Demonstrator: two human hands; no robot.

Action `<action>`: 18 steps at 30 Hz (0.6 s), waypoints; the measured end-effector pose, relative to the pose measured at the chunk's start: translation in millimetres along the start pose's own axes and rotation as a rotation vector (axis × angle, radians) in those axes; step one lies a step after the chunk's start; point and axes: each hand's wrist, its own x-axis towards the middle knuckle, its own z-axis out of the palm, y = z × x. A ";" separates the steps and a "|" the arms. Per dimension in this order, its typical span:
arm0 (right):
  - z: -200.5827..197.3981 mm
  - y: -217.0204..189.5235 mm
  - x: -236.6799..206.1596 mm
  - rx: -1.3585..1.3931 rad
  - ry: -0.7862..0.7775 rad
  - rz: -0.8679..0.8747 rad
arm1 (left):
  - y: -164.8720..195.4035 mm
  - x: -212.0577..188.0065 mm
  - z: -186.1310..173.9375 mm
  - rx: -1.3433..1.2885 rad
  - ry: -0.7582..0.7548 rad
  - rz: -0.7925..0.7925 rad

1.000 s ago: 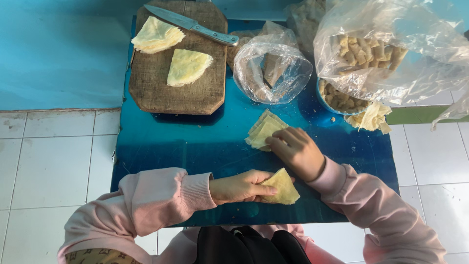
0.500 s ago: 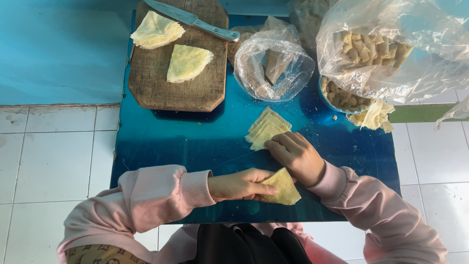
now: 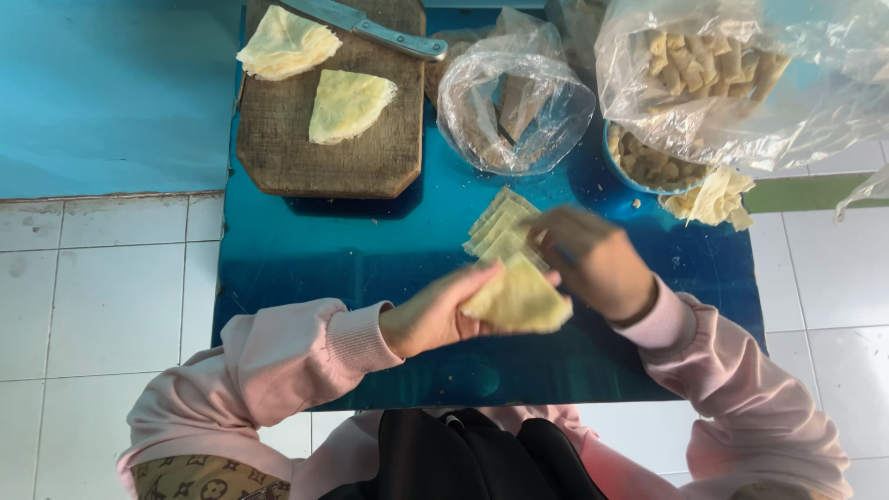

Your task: The person folds a thin round crepe sheet, cuts it with a knife into smaller pieces on a wooden board, then folds the pieces and arranges them in an overlapping zigzag stack on the table. Near the end they spoon brown filling from a plastic bag onto the stacked pieces.

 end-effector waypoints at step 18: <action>2.0 -6.5 0.7 -0.072 0.016 -0.425 | -4.0 7.2 -13.5 -0.172 0.094 0.178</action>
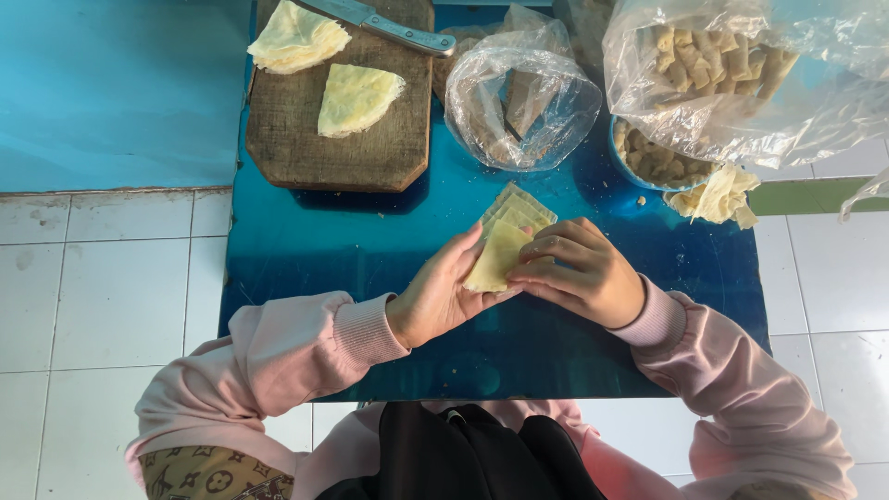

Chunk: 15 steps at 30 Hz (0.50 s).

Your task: The person folds a thin round crepe sheet, cuts it with a knife into smaller pieces on a wooden board, then folds the pieces and arranges them in an overlapping zigzag stack on the table. Near the end they spoon brown filling from a plastic bag onto the stacked pieces.

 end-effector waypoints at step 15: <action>31.0 18.3 -17.6 0.422 0.073 0.470 | -9.1 9.7 -22.4 0.253 -0.011 0.007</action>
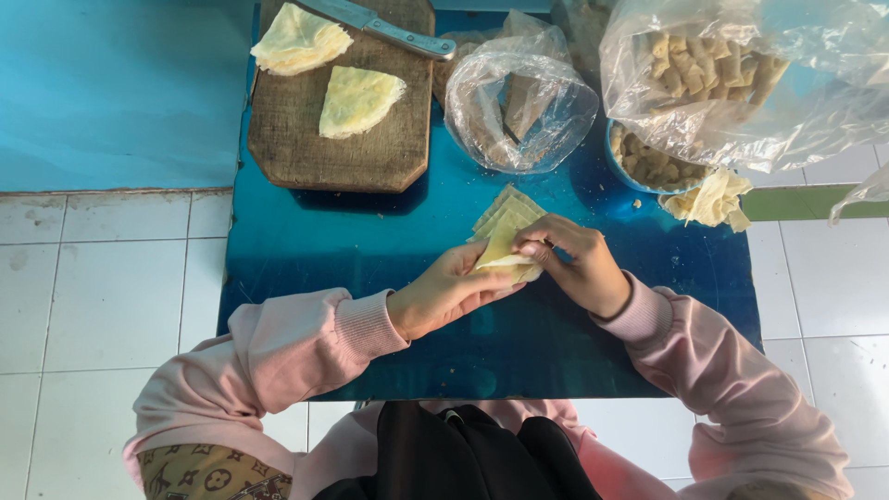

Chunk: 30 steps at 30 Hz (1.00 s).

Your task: The person folds a thin round crepe sheet, cuts it with a knife into smaller pieces on a wooden board, then folds the pieces and arranges them in an overlapping zigzag stack on the table. Near the end they spoon brown filling from a plastic bag onto the stacked pieces.

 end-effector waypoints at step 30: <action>-7.0 -1.3 4.4 -0.469 0.124 -0.280 | -21.8 -20.2 25.0 0.046 -0.485 -0.418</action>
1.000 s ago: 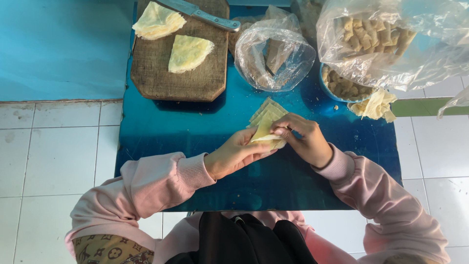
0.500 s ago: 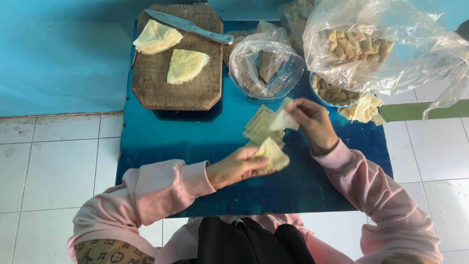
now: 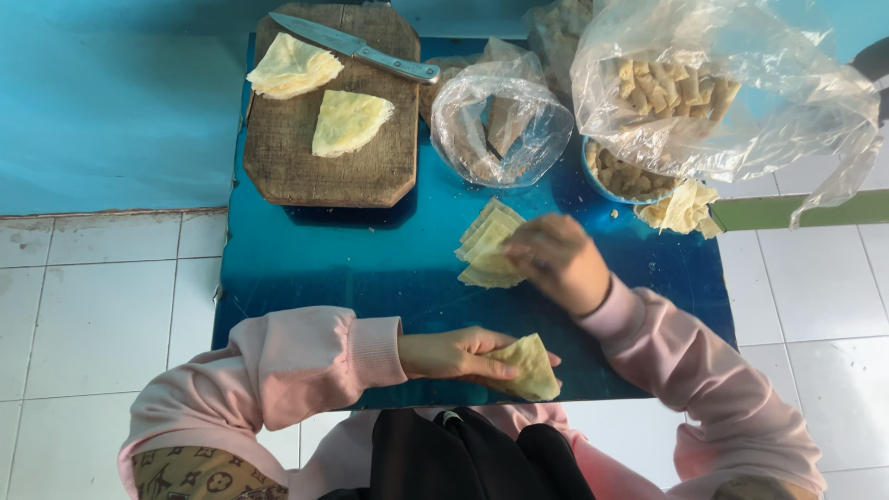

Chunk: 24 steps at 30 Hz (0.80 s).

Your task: The person folds a thin round crepe sheet, cuts it with a knife into smaller pieces on a wooden board, then folds the pieces and arranges them in an overlapping zigzag stack on the table. Near the end they spoon brown filling from a plastic bag onto the stacked pieces.

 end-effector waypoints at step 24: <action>-1.3 -18.1 -21.1 0.208 -0.275 -0.124 | 58.9 -5.9 20.2 -0.039 0.381 0.306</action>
